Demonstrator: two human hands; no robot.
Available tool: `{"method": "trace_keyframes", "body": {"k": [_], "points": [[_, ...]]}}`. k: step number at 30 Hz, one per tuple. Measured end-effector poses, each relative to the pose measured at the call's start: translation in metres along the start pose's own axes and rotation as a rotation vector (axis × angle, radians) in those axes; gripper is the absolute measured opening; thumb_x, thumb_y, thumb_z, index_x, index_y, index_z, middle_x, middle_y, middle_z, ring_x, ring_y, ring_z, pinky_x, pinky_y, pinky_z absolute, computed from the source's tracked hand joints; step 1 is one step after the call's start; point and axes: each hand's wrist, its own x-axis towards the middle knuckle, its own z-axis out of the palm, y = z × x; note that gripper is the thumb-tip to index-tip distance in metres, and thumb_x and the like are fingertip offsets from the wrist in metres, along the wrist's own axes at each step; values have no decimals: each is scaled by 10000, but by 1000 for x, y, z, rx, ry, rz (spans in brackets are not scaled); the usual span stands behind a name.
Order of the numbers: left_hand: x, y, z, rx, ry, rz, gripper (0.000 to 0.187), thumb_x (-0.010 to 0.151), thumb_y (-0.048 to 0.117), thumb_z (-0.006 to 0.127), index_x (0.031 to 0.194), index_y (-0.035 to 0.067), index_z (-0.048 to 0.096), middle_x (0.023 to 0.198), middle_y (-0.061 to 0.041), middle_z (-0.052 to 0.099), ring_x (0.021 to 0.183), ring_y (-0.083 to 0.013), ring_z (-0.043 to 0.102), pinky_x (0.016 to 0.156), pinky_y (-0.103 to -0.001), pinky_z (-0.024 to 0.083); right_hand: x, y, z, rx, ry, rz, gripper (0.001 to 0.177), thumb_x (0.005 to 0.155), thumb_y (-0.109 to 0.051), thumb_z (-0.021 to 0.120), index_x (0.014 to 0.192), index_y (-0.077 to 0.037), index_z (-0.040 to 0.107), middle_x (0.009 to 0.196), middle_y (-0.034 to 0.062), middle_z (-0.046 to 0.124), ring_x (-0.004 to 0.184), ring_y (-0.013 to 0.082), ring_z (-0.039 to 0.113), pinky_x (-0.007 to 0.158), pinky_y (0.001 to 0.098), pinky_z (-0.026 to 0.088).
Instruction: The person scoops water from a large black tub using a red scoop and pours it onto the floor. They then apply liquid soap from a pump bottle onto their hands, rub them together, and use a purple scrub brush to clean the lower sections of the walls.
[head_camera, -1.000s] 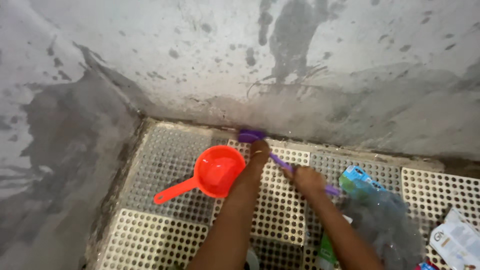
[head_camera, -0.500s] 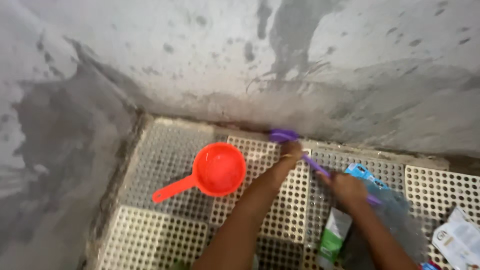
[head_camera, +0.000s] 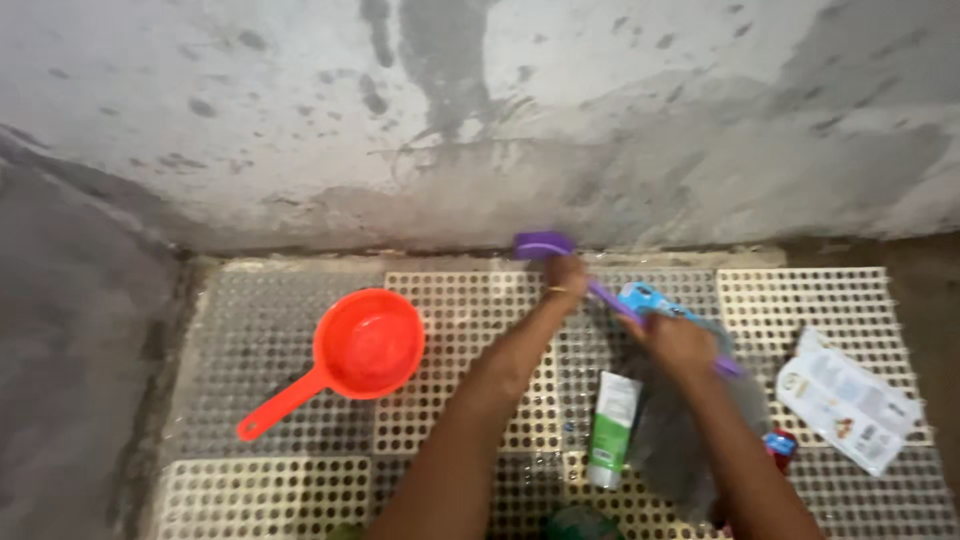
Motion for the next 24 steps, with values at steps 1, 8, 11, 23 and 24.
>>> {"method": "trace_keyframes", "body": {"k": [1,8,11,23,24], "points": [[10,30,18,11,-22,64,272,683,286,814,777,38,754,786,-180,725,708,-319,698,676,-446,566,-11,27,-6,-54,37,43,615,933,-726,481,973,-182,766,771,167,743,717,356,746,668,502,600],[-34,168,48,-713,-269,-15,496,1013,476,549,1075,-12,615,997,-180,674,936,-337,698,809,-492,571,-68,113,1,301,236,159,538,964,-615,559,890,-101,699,658,157,674,564,315,651,545,480,535],[-100,159,-24,-911,-537,168,565,1059,557,409,1136,13,541,1026,-157,616,994,-329,652,841,-505,556,-89,71,12,1127,25,365,416,963,-532,582,871,-127,576,559,84,538,425,245,494,412,406,408],[-238,98,-272,93,-554,-51,403,1098,368,371,1339,94,544,736,-120,654,545,-176,601,501,-336,532,9,-142,84,2289,-292,571,284,1096,-307,437,984,-51,487,686,61,527,517,203,511,460,370,482],[-236,94,-271,277,-506,66,345,1095,322,389,1282,89,562,730,-101,661,544,-179,615,490,-344,533,24,-135,90,2392,-216,584,277,1108,-297,421,981,-60,487,680,49,501,510,181,476,481,360,495]]}}
